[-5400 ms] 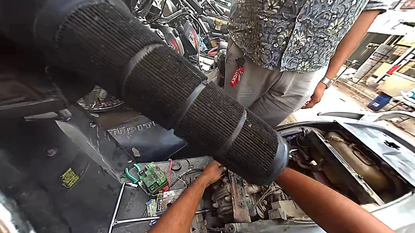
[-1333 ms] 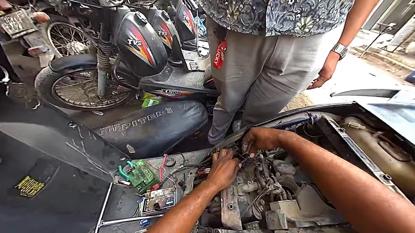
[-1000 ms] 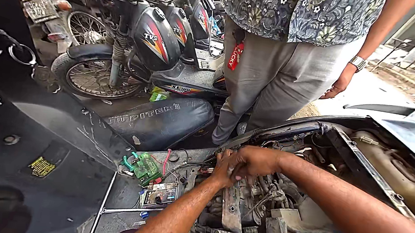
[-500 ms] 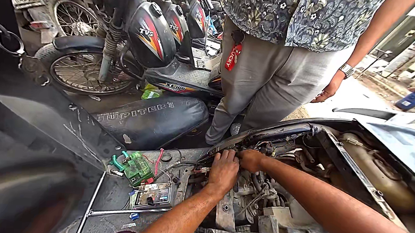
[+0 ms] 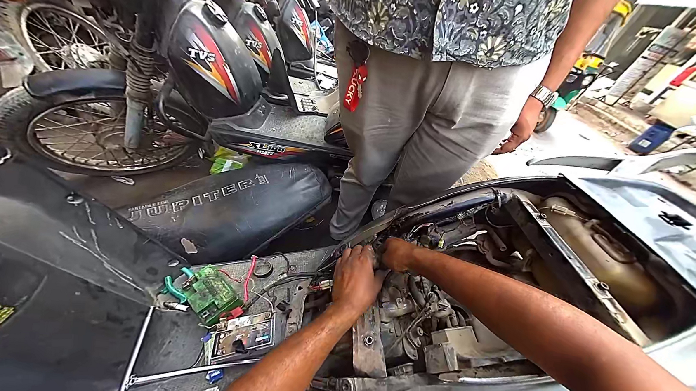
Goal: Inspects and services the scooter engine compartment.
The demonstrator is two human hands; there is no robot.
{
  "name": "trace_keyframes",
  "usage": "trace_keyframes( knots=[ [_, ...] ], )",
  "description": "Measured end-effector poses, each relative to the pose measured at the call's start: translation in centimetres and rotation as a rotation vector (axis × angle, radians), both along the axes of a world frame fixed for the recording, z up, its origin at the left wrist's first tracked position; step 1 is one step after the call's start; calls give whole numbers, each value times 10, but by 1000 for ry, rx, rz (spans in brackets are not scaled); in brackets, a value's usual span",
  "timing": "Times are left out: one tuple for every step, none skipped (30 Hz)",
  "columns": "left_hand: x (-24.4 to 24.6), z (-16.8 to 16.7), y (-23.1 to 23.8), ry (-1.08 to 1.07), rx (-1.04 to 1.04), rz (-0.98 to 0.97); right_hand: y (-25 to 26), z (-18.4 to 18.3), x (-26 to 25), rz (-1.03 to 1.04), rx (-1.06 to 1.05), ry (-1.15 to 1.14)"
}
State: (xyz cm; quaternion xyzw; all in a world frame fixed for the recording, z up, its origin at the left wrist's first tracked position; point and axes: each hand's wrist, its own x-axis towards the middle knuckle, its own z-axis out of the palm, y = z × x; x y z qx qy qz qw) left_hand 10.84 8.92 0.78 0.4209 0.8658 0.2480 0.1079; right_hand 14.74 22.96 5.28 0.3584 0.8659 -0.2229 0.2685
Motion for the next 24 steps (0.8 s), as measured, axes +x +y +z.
trace_keyframes(
  knots=[
    [-6,4,-1,-89,15,4,2,-4,0,-47,-36,41],
    [-13,6,-3,-189,51,12,4,-6,1,-92,-81,74],
    [-21,7,-4,-291,102,24,5,-9,1,-130,-117,97],
    [-27,4,-5,-387,157,43,6,-12,2,-166,-143,116],
    [-32,1,-6,-473,208,64,5,-15,3,-196,-154,134],
    [-35,-2,-5,-539,248,81,5,-19,3,-227,-149,153],
    [-37,-3,-5,-580,270,92,5,-23,4,-262,-140,175],
    [-37,-5,-5,-596,279,96,4,-26,5,-305,-131,214],
    [-38,-6,-5,-592,274,89,2,-26,6,-352,-134,263],
    [-39,-7,-4,-570,260,72,1,-25,7,-395,-139,315],
    [-39,-9,-4,-541,239,43,0,-22,9,-427,-145,364],
    [-39,-10,-3,-508,214,7,-2,-18,13,-452,-151,399],
    [-39,-10,-3,-479,190,-39,-4,-14,16,-461,-152,427],
    [-39,-11,-2,-452,175,-86,-7,-8,20,-458,-166,442],
    [-38,-10,-2,-425,164,-132,-9,-1,23,-434,-196,450],
    [-37,-9,-3,-393,153,-172,-9,7,25,-383,-238,452],
    [-36,-6,-3,-348,144,-202,-6,17,25,-305,-290,443],
    [-34,-4,-5,-300,141,-216,-1,24,25,-201,-324,425],
    [-33,-3,-6,-272,136,-213,4,30,23,-105,-333,408],
    [-32,-3,-6,-267,144,-202,8,34,21,-50,-313,397],
    [-32,-4,-5,-269,159,-195,9,37,19,-24,-279,389],
    [-32,-4,-4,-274,182,-198,9,40,18,-18,-237,381],
    [-32,-4,-2,-284,204,-210,8,43,17,-13,-192,371],
    [-34,-5,-1,-297,214,-219,6,47,15,3,-145,361]
  ],
)
